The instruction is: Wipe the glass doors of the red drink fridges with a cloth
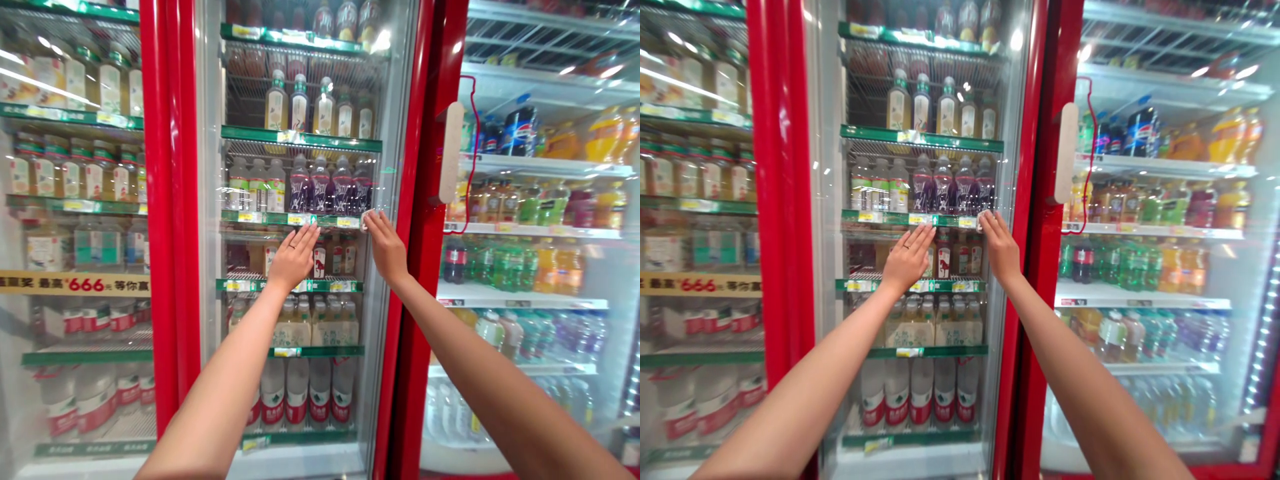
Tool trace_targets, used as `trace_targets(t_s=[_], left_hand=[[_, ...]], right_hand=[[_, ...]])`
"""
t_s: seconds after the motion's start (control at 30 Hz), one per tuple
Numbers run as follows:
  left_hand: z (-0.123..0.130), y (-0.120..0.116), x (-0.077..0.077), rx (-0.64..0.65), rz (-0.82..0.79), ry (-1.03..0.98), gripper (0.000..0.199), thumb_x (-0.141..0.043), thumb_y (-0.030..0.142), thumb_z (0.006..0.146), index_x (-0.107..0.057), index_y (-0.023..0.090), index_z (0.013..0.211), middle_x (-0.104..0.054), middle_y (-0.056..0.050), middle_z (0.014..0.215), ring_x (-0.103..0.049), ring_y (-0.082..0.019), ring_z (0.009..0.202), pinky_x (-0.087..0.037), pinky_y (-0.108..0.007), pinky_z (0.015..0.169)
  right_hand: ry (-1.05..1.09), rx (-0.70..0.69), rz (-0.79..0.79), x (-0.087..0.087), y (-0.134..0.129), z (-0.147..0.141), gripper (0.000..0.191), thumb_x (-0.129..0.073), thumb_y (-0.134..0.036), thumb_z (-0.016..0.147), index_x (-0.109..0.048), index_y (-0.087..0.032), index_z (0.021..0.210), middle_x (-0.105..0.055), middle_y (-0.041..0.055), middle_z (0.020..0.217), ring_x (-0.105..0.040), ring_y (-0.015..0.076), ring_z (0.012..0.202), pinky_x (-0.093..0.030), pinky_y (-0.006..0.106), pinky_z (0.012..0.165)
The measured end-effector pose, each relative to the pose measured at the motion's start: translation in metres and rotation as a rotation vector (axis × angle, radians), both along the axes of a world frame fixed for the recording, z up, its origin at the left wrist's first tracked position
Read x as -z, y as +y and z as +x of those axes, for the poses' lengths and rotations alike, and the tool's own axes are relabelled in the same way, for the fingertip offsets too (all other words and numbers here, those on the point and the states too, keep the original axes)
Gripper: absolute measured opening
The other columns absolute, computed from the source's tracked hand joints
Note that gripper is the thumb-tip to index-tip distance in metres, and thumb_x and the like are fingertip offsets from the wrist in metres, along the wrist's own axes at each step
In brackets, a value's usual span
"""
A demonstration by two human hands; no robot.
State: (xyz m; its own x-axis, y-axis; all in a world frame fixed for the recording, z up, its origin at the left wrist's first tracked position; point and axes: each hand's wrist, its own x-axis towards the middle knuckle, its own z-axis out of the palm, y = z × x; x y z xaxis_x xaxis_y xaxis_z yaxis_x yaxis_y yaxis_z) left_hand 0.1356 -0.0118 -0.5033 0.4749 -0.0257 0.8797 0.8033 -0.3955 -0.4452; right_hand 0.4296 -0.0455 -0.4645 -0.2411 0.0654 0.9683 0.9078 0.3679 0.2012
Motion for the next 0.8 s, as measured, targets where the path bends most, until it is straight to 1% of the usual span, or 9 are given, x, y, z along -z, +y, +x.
trace_targets(t_s=[0.1,0.17,0.23,0.33,0.43,0.53,0.6,0.67,0.8], left_hand=[[0.0,-0.001,0.0,0.003,-0.008,-0.001,0.089,-0.045,0.015,0.106,0.012,0.022,0.174,-0.028,-0.005,0.179,-0.034,-0.021,0.166,-0.034,-0.045,0.136],[0.0,-0.001,0.0,0.006,-0.021,0.0,0.089,-0.045,0.015,0.106,0.011,0.022,0.174,-0.028,-0.005,0.179,-0.033,-0.021,0.166,-0.033,-0.045,0.137],[-0.001,0.0,0.0,0.008,-0.03,0.0,0.089,-0.046,0.015,0.106,0.012,0.022,0.174,-0.028,-0.005,0.179,-0.033,-0.022,0.166,-0.033,-0.045,0.137],[-0.002,0.0,-0.001,0.019,-0.044,0.009,0.09,-0.046,0.015,0.106,0.013,0.023,0.174,-0.028,-0.006,0.18,-0.034,-0.023,0.166,-0.032,-0.046,0.137],[-0.005,-0.003,-0.001,0.027,-0.055,0.025,0.091,-0.047,0.014,0.105,0.012,0.023,0.174,-0.028,-0.007,0.18,-0.034,-0.024,0.166,-0.032,-0.046,0.137],[-0.005,-0.008,-0.004,0.029,-0.059,0.029,0.092,-0.048,0.012,0.103,0.007,0.023,0.175,-0.03,-0.007,0.179,-0.033,-0.025,0.167,-0.033,-0.046,0.137],[0.002,-0.012,-0.006,0.043,-0.063,0.039,0.092,-0.048,0.011,0.102,0.006,0.022,0.176,-0.03,-0.007,0.18,-0.032,-0.024,0.167,-0.031,-0.045,0.137],[0.013,-0.015,-0.01,0.065,-0.057,0.08,0.092,-0.047,0.011,0.101,0.006,0.021,0.176,-0.029,-0.007,0.18,-0.031,-0.022,0.167,-0.029,-0.043,0.139],[0.044,-0.017,-0.014,0.088,-0.077,0.198,0.09,-0.047,0.014,0.102,0.004,0.019,0.176,-0.027,-0.005,0.181,-0.028,-0.019,0.168,-0.026,-0.041,0.14]], right_hand=[[-0.063,0.003,-0.036,-0.013,-0.004,0.004,0.073,-0.041,-0.003,0.105,-0.039,-0.038,0.169,-0.053,-0.0024,0.169,-0.039,0.0253,0.163,-0.046,0.055,0.132],[-0.034,0.005,-0.027,-0.017,-0.004,0.008,0.072,-0.04,-0.003,0.106,-0.039,-0.036,0.169,-0.052,-0.0005,0.169,-0.038,0.026,0.164,-0.045,0.055,0.132],[0.04,0.011,-0.004,-0.014,-0.002,0.01,0.071,-0.037,-0.003,0.107,-0.038,-0.035,0.17,-0.052,0.0015,0.17,-0.038,0.0271,0.164,-0.045,0.056,0.132],[0.093,0.024,-0.004,-0.002,-0.002,0.007,0.076,-0.035,-0.003,0.106,-0.027,-0.037,0.173,-0.046,0.0018,0.174,-0.035,0.0284,0.165,-0.043,0.059,0.133],[-0.023,0.05,-0.045,0.0,-0.007,0.009,0.081,-0.036,0.0,0.104,-0.018,-0.035,0.175,-0.042,0.003,0.176,-0.031,0.0284,0.166,-0.042,0.059,0.133],[-0.169,0.077,-0.085,-0.014,-0.014,0.022,0.08,-0.037,0.001,0.104,-0.022,-0.033,0.174,-0.045,0.0027,0.174,-0.032,0.0259,0.166,-0.041,0.054,0.135],[-0.159,0.1,-0.081,-0.025,-0.015,0.036,0.079,-0.037,0.001,0.104,-0.023,-0.033,0.174,-0.044,0.0025,0.175,-0.032,0.0251,0.166,-0.04,0.053,0.136],[-0.094,0.12,-0.061,-0.028,-0.014,0.047,0.079,-0.036,0.001,0.104,-0.022,-0.031,0.174,-0.043,0.0037,0.175,-0.031,0.0255,0.167,-0.04,0.054,0.136],[-0.037,0.121,-0.058,-0.009,-0.012,0.052,0.081,-0.033,0.003,0.103,-0.018,-0.031,0.175,-0.042,0.0048,0.176,-0.029,0.026,0.167,-0.041,0.056,0.135]])
